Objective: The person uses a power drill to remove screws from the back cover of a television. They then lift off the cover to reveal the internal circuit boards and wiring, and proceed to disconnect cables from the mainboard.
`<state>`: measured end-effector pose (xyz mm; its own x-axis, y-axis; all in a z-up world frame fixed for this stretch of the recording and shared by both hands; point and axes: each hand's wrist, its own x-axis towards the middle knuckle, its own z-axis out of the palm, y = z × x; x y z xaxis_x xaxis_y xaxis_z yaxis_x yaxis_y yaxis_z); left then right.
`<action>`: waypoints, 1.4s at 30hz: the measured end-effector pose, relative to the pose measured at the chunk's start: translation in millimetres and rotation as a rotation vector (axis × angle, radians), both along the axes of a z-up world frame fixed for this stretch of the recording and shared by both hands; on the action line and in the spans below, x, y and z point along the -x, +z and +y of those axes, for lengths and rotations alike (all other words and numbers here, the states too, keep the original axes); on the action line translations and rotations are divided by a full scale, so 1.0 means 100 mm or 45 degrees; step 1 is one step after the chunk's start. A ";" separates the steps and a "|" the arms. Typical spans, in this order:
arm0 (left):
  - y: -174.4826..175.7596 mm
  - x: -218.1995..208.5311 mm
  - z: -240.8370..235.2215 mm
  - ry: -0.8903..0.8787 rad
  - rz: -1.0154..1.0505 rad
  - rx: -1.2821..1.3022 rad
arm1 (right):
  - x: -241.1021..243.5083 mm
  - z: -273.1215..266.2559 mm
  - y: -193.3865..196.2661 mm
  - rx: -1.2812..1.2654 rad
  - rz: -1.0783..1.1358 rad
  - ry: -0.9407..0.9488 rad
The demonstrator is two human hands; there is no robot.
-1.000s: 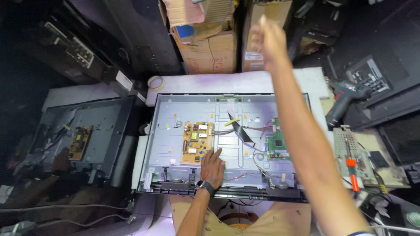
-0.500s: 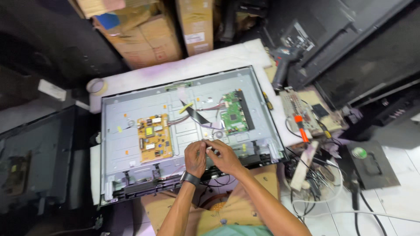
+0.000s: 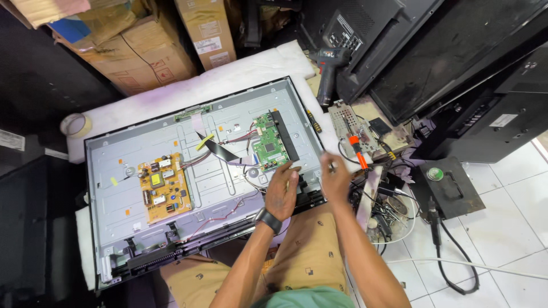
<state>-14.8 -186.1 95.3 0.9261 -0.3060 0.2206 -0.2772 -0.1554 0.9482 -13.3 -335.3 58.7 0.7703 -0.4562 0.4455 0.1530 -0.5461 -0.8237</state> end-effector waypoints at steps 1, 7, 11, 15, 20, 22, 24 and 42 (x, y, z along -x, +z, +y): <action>0.02 0.02 0.05 0.035 -0.047 -0.123 | -0.04 -0.21 -0.04 0.018 0.018 -0.172; -0.43 0.22 0.67 0.317 -0.149 -0.340 | -0.31 -1.46 -0.73 0.433 0.166 -0.694; -0.66 0.46 1.21 0.560 -0.238 -0.404 | -0.58 -1.98 -1.35 0.508 0.394 -0.701; -0.76 0.59 1.63 0.800 -0.175 -0.539 | -0.55 -1.97 -1.27 0.427 0.592 -0.514; -0.81 0.70 2.00 0.897 -0.261 -0.517 | -0.49 -1.98 -1.24 0.750 0.215 -0.572; -0.91 0.69 2.03 0.887 -0.243 -0.593 | -0.45 -1.87 -1.07 0.594 0.363 -0.587; -0.93 0.68 2.01 0.870 -0.220 -0.668 | -0.39 -1.87 -1.03 0.437 0.516 -0.600; -0.35 0.26 2.56 0.785 -0.173 -0.931 | -0.26 0.60 -0.37 0.563 -0.143 0.398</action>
